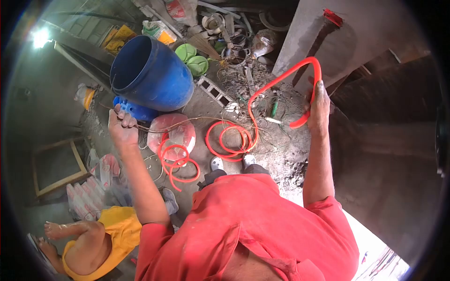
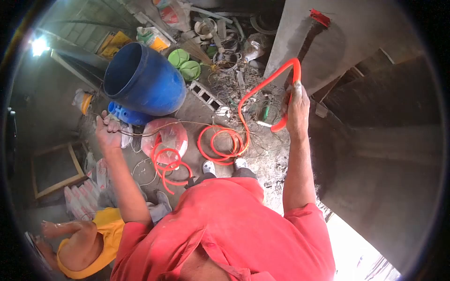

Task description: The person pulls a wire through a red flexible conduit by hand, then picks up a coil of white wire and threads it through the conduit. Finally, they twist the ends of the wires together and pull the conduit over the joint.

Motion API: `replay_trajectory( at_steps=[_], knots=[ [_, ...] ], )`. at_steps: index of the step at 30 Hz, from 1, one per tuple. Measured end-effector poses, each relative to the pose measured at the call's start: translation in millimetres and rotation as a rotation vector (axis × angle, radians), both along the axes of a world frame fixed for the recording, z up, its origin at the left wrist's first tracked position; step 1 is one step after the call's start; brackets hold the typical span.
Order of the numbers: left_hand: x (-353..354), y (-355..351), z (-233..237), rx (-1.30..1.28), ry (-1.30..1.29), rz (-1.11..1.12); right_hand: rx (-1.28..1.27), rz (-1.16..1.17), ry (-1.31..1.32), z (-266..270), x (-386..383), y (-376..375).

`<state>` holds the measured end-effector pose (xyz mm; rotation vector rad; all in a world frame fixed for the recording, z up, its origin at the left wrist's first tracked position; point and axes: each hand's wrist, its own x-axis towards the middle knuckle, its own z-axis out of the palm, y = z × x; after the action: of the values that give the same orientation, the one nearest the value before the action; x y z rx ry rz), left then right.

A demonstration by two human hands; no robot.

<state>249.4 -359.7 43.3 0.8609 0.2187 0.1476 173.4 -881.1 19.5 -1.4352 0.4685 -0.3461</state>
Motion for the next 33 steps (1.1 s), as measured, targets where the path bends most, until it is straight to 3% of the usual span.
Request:
replay_trajectory(
  at_steps=[3, 5, 8, 10, 12, 13, 15, 16, 17, 18, 19, 21, 22, 25, 29, 33],
  knots=[
    [-10, -39, -2, 0.066, -0.009, -0.072, -0.140, 0.009, 0.002, 31, 1, 17],
    [-26, -79, -10, 0.047, 0.190, -0.272, -0.215, 0.079, -0.047, 36, 13, 39],
    [-51, -106, -32, 0.021, 0.224, -0.424, -0.332, 0.127, -0.089, 50, 42, 89],
    [-67, -119, -19, -0.151, 0.238, -0.519, -0.327, 0.186, -0.171, 53, 66, 123],
    [-73, -118, -9, -0.146, 0.251, -0.522, -0.507, 0.410, -0.060, 19, 99, 149],
    [-74, -112, -4, -0.136, 0.259, -0.526, -0.860, 0.622, -0.081, 3, 112, 161],
    [-67, -96, 1, -0.165, 0.199, -0.554, -1.231, 0.520, -0.170, -43, 99, 200],
    [-61, -92, 2, -0.231, 0.160, -0.454, -1.004, 0.660, -0.418, -41, 83, 217],
    [-57, -90, 0, -0.303, 0.135, -0.357, -0.664, 0.896, -0.426, -40, 59, 235],
    [-50, -81, -4, -0.329, -0.006, -0.400, -0.307, 1.092, -0.373, -38, 36, 253],
    [-44, -74, -8, -0.344, 0.007, -0.410, 0.172, 1.320, -0.088, -33, 16, 271],
    [-33, -62, -14, -0.262, -0.046, -0.321, -0.050, 1.132, 0.012, 13, -17, 284],
    [-32, -56, -21, -0.239, -0.056, -0.331, -0.181, 0.860, -0.149, -17, -25, 298],
    [-35, -54, -26, -0.157, -0.041, -0.428, -0.163, 0.802, -0.047, -24, -22, 282],
    [-42, -86, -29, 0.136, -0.027, -0.487, -0.047, 0.703, 0.029, -10, -33, 268],
    [-54, -111, -28, 0.175, -0.008, -0.595, 0.020, 0.532, 0.057, -9, -50, 268]
  ],
)
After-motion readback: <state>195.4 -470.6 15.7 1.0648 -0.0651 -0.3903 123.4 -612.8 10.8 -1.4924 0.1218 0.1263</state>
